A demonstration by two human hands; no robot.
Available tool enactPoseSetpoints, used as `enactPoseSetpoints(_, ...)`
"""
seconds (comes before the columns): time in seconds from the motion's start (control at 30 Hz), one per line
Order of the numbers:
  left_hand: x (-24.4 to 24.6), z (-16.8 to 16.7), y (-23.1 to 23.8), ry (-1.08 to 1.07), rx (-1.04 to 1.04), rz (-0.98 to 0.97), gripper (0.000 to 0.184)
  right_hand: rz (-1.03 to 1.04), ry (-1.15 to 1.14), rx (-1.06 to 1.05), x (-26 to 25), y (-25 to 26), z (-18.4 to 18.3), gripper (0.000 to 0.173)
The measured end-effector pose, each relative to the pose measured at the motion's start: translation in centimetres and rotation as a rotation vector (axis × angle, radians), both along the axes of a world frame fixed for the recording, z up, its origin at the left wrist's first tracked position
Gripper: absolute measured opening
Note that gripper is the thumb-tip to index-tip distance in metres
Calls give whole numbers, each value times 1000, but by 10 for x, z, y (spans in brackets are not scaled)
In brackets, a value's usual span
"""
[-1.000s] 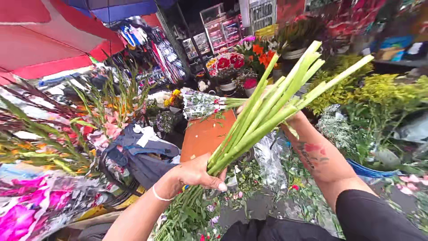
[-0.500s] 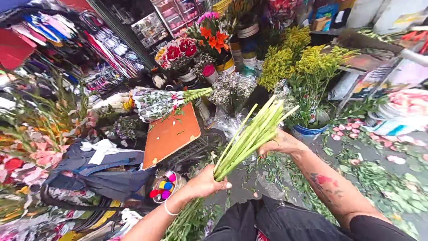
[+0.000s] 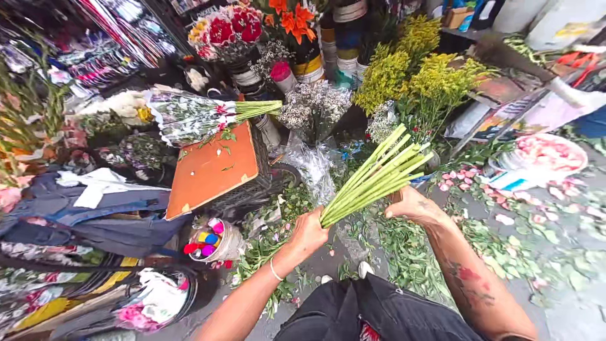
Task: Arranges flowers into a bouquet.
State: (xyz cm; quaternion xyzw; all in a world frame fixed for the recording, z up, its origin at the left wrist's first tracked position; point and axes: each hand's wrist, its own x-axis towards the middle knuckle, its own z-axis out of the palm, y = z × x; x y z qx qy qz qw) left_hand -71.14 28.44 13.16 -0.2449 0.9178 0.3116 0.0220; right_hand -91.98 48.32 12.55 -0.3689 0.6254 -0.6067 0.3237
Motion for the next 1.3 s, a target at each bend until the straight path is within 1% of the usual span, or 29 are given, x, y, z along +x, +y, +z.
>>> enactPoseSetpoints(0.03, -3, -4, 3, 23, -10, 6, 35, -30, -179, -221, 18, -13, 14, 102)
enactPoseSetpoints(0.1, -5, -13, 8, 87, -5, 10, 36, -137, -433, -517, 47, -42, 32, 92)
enactPoseSetpoints(0.17, -5, -17, 9, 181, 63, -22, 35, -205, -512, -676, 57, -66, 43, 67)
enactPoseSetpoints(0.2, -4, -18, 7, 235, 120, -49, 34, -153, -493, -723, 58, -74, 45, 53)
enactPoseSetpoints(0.23, -1, -17, 4, 268, 192, -78, 34, -48, -453, -751, 56, -80, 46, 42)
enactPoseSetpoints(0.3, 6, -20, -3, 314, 364, -139, 31, 191, -385, -791, 58, -92, 48, 28)
enactPoseSetpoints(0.33, 10, -25, -6, 351, 440, -155, 29, 254, -377, -796, 65, -98, 51, 23)
enactPoseSetpoints(0.37, 14, -33, -7, 397, 501, -159, 26, 250, -370, -781, 76, -104, 56, 19)
enactPoseSetpoints(0.43, 19, -46, -12, 496, 586, -167, 26, 136, -343, -724, 102, -117, 66, 20)
enactPoseSetpoints(0.47, 23, -52, -16, 532, 623, -178, 32, 84, -316, -696, 114, -123, 69, 20)
enactPoseSetpoints(0.5, 27, -53, -22, 560, 648, -192, 46, 51, -276, -669, 124, -129, 71, 19)
enactPoseSetpoints(0.53, 32, -49, -29, 566, 646, -200, 64, 35, -223, -648, 133, -135, 71, 19)
enactPoseSetpoints(0.57, 38, -38, -35, 563, 625, -198, 87, 26, -167, -622, 142, -142, 70, 18)
enactPoseSetpoints(0.6, 43, -26, -41, 583, 591, -182, 99, 11, -110, -598, 150, -149, 66, 17)
enactPoseSetpoints(0.63, 46, -13, -46, 644, 553, -150, 93, -14, -55, -566, 159, -159, 63, 18)
enactPoseSetpoints(0.7, 52, 2, -45, 791, 570, -5, 59, -77, 12, -503, 179, -177, 57, 20)
enactPoseSetpoints(0.73, 54, 2, -41, 868, 586, 74, 46, -87, 26, -480, 185, -185, 58, 22)
enactPoseSetpoints(0.77, 53, 0, -38, 956, 583, 144, 38, -93, 43, -464, 191, -191, 61, 22)
enactPoseSetpoints(0.83, 51, -3, -34, 1105, 504, 250, 31, -97, 101, -461, 198, -196, 67, 20)
enactPoseSetpoints(0.9, 51, -8, -31, 1181, 423, 293, 32, -90, 138, -458, 206, -191, 68, 18)
enactPoseSetpoints(0.97, 52, -15, -32, 1187, 353, 269, 41, -69, 157, -457, 205, -188, 62, 22)
enactPoseSetpoints(1.0, 54, -16, -35, 1160, 341, 234, 49, -25, 186, -422, 201, -183, 60, 33)
enactPoseSetpoints(1.03, 56, -17, -37, 1148, 327, 228, 44, 43, 232, -366, 194, -176, 59, 56)
enactPoseSetpoints(1.1, 61, -19, -46, 1149, 324, 232, 24, 202, 382, -272, 174, -157, 56, 111)
enactPoseSetpoints(1.13, 64, -19, -52, 1141, 350, 184, 21, 264, 421, -269, 164, -149, 52, 127)
enactPoseSetpoints(1.17, 67, -17, -56, 1135, 375, 134, 19, 293, 436, -263, 156, -143, 47, 135)
enactPoseSetpoints(1.2, 69, -13, -56, 1112, 401, 92, 20, 303, 439, -246, 153, -137, 42, 137)
enactPoseSetpoints(1.27, 75, -1, -49, 1027, 389, -6, 16, 302, 467, -226, 161, -131, 35, 130)
enactPoseSetpoints(1.3, 79, 6, -44, 981, 380, -63, 18, 289, 484, -217, 167, -129, 34, 123)
